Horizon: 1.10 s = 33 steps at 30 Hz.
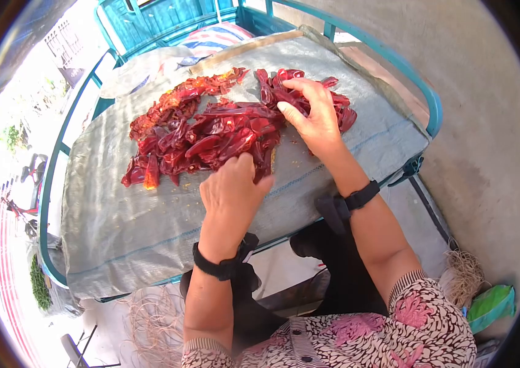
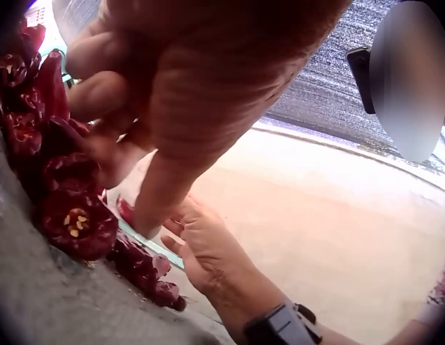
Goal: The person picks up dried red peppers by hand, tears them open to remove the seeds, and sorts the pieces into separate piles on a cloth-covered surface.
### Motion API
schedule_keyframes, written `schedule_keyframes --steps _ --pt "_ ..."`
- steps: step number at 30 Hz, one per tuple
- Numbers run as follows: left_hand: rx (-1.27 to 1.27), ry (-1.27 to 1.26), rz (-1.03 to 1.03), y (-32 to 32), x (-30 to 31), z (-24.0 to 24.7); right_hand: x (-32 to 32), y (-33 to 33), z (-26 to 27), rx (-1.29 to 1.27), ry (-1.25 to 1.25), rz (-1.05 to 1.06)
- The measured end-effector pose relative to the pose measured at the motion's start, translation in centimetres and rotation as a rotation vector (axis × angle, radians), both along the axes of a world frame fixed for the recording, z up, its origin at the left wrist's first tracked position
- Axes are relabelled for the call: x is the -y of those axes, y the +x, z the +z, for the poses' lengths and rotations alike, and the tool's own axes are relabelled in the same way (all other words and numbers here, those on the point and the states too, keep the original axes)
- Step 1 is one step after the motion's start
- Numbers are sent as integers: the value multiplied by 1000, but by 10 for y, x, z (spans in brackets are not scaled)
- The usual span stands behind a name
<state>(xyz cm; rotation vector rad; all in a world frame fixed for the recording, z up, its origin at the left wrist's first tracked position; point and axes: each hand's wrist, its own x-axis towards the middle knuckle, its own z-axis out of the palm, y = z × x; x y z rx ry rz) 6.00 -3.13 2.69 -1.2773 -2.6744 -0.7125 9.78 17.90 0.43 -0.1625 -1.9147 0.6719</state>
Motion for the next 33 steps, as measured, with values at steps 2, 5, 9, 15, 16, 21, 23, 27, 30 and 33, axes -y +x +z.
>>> schedule_keyframes --steps 2,5,9,15,16,21,23,27,30,33 --pt "-35 -17 -15 3 7 -5 2 1 1 21 -9 7" --pt "-53 -35 -22 6 4 -9 3 3 -4 103 -115 113" --pt "28 88 -27 8 2 3 10 9 2 93 -201 224" --pt "47 517 -79 -7 -4 -2 12 17 17 329 -465 721" --pt "59 556 -104 -8 -5 -3 12 18 16 388 -470 744" --pt "170 726 -85 -13 -13 -8 15 16 14 321 179 412" --pt "145 825 -50 -23 -18 -21 10 9 8 241 117 277" --pt "-55 492 107 -19 -13 -18 -1 2 2 61 191 -219" --pt "-124 397 131 -21 -16 -28 5 1 5 52 221 -286" --pt "-111 370 161 -22 -18 -29 9 -2 -7 135 376 -79"
